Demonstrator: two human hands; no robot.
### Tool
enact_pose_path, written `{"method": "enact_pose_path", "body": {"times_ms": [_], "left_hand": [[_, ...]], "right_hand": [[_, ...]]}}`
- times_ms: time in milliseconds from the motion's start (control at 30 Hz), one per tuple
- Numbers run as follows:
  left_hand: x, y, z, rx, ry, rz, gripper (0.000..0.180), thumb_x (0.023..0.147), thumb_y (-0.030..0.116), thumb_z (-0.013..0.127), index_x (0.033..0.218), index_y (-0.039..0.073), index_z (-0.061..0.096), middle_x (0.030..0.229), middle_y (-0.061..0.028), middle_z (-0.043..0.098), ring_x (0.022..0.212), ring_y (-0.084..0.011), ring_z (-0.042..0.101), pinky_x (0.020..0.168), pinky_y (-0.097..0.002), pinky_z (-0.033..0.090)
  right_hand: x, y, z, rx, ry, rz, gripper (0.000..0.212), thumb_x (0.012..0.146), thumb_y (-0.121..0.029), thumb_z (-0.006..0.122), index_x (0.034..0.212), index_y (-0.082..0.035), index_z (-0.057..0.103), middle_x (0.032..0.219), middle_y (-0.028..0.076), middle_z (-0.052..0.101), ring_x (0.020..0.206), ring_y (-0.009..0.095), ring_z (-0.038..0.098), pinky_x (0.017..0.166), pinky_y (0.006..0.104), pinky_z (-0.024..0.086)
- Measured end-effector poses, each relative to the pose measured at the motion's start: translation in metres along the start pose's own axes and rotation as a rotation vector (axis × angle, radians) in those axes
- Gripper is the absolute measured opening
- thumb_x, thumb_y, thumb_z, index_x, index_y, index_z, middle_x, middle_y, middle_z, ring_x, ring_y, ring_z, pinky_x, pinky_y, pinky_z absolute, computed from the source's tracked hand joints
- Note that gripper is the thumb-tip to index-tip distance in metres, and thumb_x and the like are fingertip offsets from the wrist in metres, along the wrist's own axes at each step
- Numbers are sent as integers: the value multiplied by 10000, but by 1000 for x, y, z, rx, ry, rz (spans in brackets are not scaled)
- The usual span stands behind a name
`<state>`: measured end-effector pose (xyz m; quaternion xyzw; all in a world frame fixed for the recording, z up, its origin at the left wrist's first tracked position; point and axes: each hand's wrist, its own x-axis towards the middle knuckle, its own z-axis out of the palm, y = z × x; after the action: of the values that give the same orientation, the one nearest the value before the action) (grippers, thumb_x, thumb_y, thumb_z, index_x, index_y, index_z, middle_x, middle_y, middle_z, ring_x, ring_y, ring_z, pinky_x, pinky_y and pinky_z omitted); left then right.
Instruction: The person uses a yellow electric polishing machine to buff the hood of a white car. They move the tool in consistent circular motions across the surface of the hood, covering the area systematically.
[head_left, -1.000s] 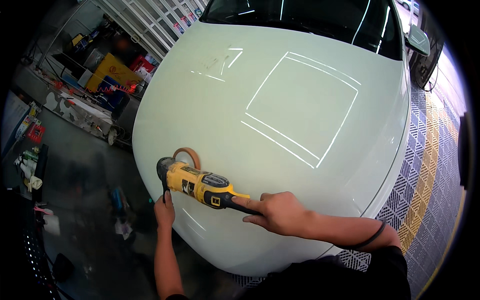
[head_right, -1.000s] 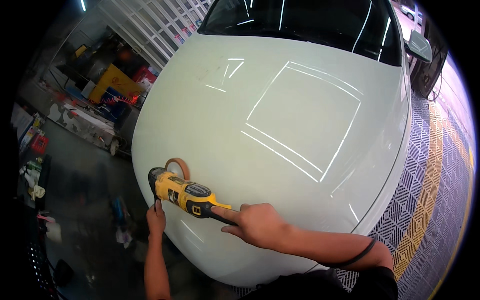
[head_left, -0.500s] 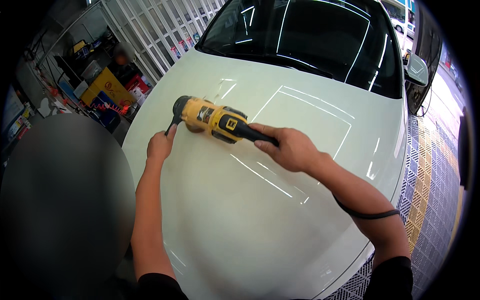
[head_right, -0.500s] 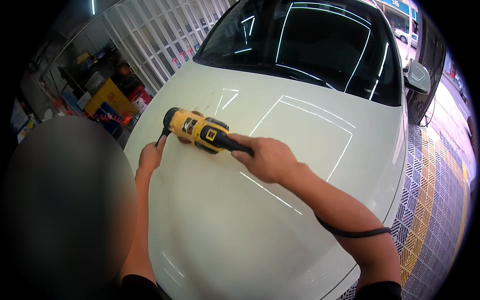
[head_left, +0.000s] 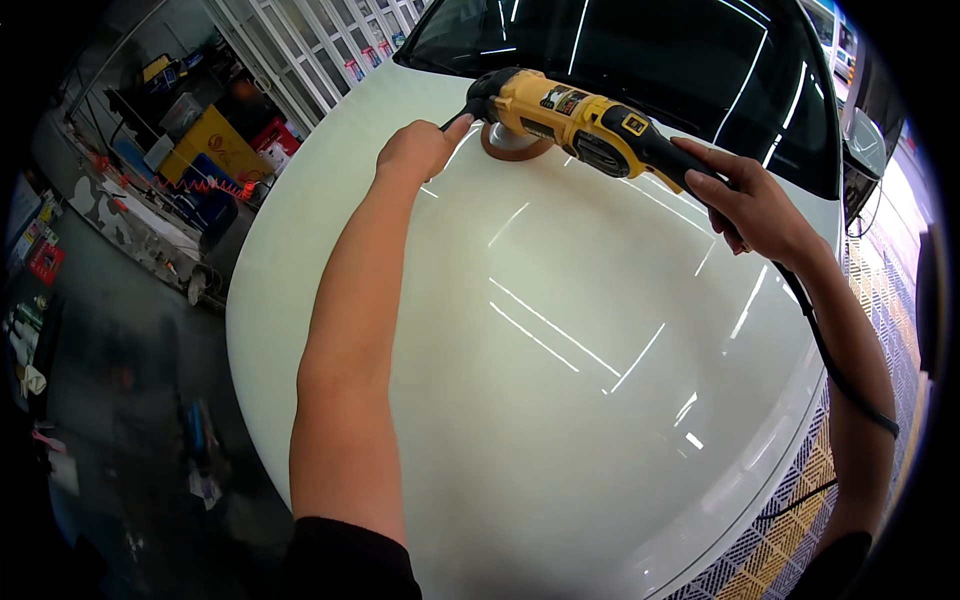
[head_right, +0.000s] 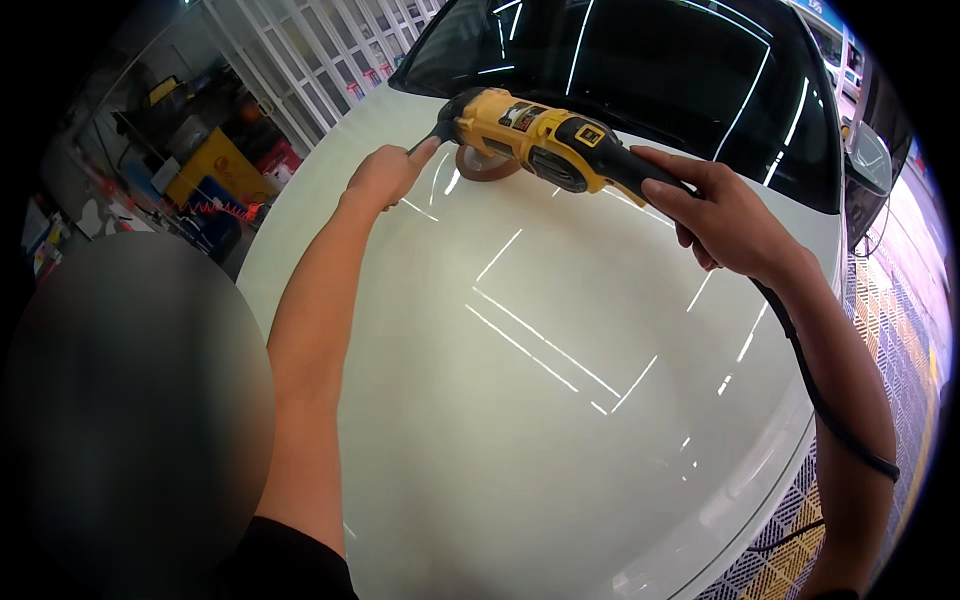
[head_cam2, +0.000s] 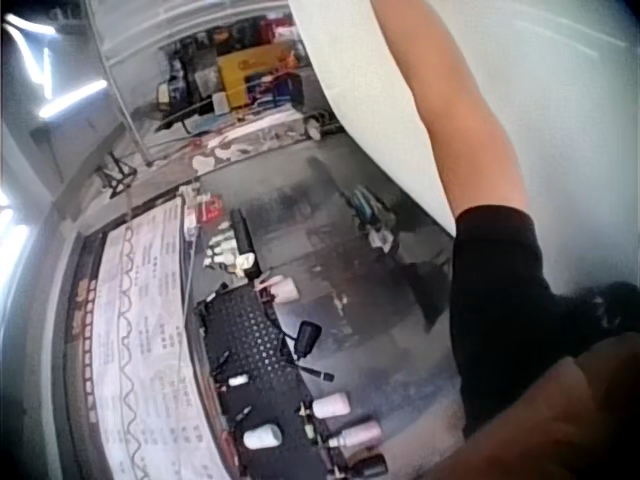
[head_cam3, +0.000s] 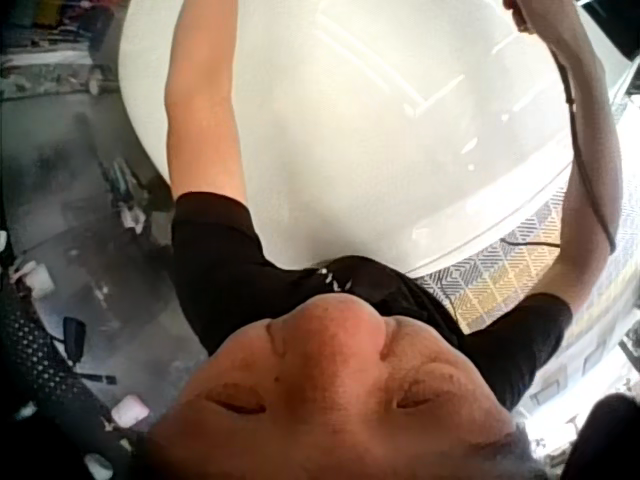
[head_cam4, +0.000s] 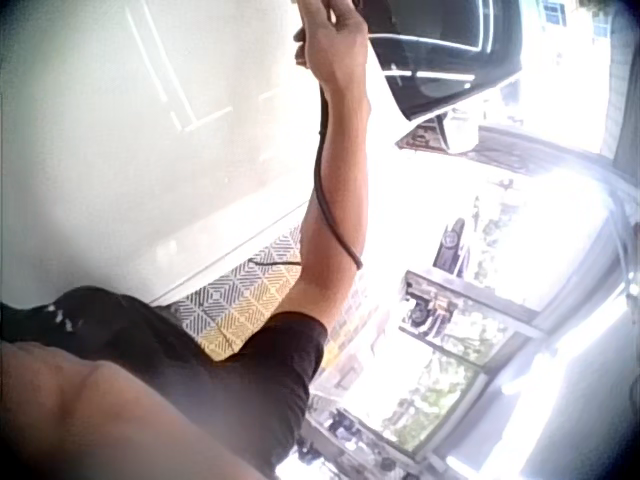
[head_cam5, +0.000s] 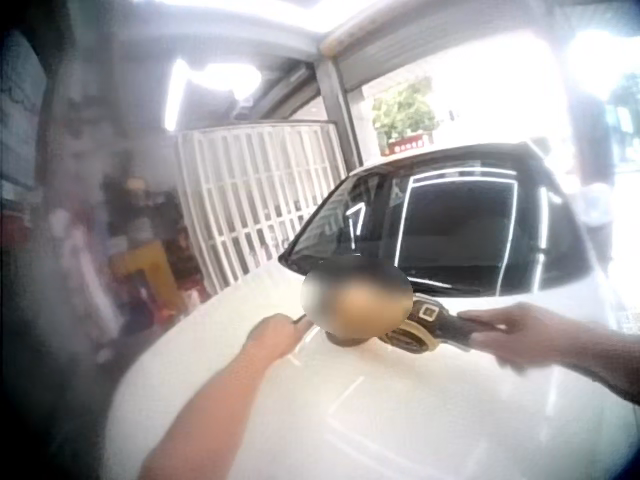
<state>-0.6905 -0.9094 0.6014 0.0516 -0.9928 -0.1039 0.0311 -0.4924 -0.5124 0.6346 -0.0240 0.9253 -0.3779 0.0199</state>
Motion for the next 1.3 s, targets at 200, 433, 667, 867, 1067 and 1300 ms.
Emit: {"method": "enact_pose_path", "body": {"times_ms": [200,433,667,867,1067,1300], "left_hand": [[-71,-53,5,-90,-60,17,962,1121,844,412,868,-46,673,696,-149,653,568,-281,651,613,-436,582],[-200,-191,8,-211,-28,-147,915,1135,779,473,885,-59,741,716,-226,699,652,-366,725,716,-494,589],[-314,-259,8,-216,-25,-384,853,1165,688,510,928,-99,738,741,-248,704,671,-393,713,728,-507,573],[-295,-209,3,-220,-61,-334,850,1167,683,505,915,-98,728,795,-277,713,809,-441,739,820,-551,572],[-207,-96,5,-160,-107,-135,916,1122,784,484,976,-68,789,901,-300,767,889,-493,746,868,-540,586],[-127,43,4,-6,-142,44,953,1115,827,432,1084,-34,838,1071,-259,828,1076,-446,794,955,-510,618]], "right_hand": [[-64,-21,16,73,-118,80,572,1175,-400,683,1712,-226,590,780,43,613,652,118,629,611,322,569],[-124,-55,93,-54,-235,-257,541,1183,-318,666,1714,-248,592,912,109,745,765,225,688,834,416,583],[-147,-80,133,-32,-453,-321,539,1150,-457,664,1668,-313,628,1024,168,801,953,363,769,912,486,613],[-150,-55,102,-6,-376,-339,541,1144,-417,689,1657,-250,644,934,188,783,863,366,764,874,480,608],[-145,-10,30,30,-202,-270,540,1176,-264,684,1701,-176,600,854,83,709,701,184,644,762,389,573],[-143,35,-28,112,-58,100,537,1192,-300,658,1712,-188,588,810,37,607,657,104,604,589,307,562]]}}
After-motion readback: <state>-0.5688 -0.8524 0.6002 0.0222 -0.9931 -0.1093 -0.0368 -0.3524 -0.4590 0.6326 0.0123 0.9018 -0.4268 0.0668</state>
